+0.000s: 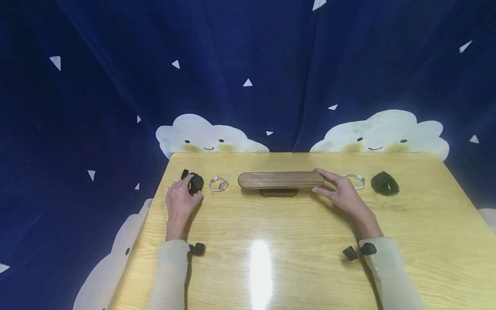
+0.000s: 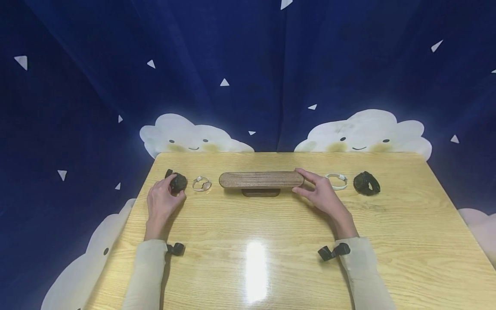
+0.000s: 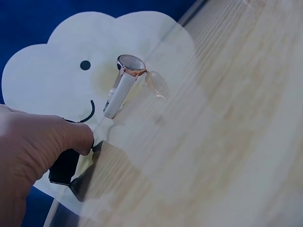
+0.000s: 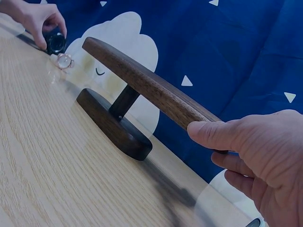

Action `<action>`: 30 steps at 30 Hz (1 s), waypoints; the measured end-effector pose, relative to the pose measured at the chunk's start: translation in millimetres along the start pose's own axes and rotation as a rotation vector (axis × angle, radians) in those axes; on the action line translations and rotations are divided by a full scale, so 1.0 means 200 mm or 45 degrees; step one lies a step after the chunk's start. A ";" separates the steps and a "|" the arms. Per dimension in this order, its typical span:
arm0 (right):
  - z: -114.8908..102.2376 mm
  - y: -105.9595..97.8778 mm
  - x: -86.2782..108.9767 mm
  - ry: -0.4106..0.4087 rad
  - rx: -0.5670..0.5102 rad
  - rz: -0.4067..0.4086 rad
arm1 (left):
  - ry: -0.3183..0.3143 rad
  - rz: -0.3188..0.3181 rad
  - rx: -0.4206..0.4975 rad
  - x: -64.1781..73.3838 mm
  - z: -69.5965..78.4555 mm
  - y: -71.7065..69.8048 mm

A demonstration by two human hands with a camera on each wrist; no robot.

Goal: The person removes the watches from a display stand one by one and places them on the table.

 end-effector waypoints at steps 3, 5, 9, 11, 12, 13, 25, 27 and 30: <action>0.00 0.00 0.00 0.004 0.005 0.001 | -0.001 -0.017 0.014 0.00 0.00 0.00; 0.00 0.00 0.00 0.002 0.009 0.002 | -0.007 -0.037 0.028 0.00 0.00 0.00; 0.00 0.00 0.00 0.004 -0.002 0.006 | -0.041 -0.100 0.051 -0.01 0.00 0.00; 0.00 0.00 0.00 0.005 0.001 0.015 | -0.048 -0.116 0.053 -0.01 0.00 0.00; 0.00 0.00 0.00 0.008 0.003 0.021 | -0.046 -0.117 0.052 -0.01 0.01 0.00; 0.01 0.00 0.00 0.008 0.012 0.029 | -0.042 -0.113 0.051 -0.02 0.02 -0.01; -0.02 0.01 -0.01 -0.032 0.076 0.096 | 0.134 0.083 0.203 -0.08 0.22 -0.10; -0.03 0.02 0.00 -0.033 0.081 0.093 | 0.163 0.072 0.233 -0.08 0.26 -0.09; -0.05 0.03 0.00 -0.029 0.121 0.087 | 0.222 0.052 0.264 -0.08 0.34 -0.07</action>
Point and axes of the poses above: each hand's wrist, its own x-axis away from the middle knuckle, its own y-axis out of the palm, z = x × y, the point moved 9 cm from there along -x, towards the middle knuckle, and after that the axes turned 9 degrees about y, right-handed, at the moved point
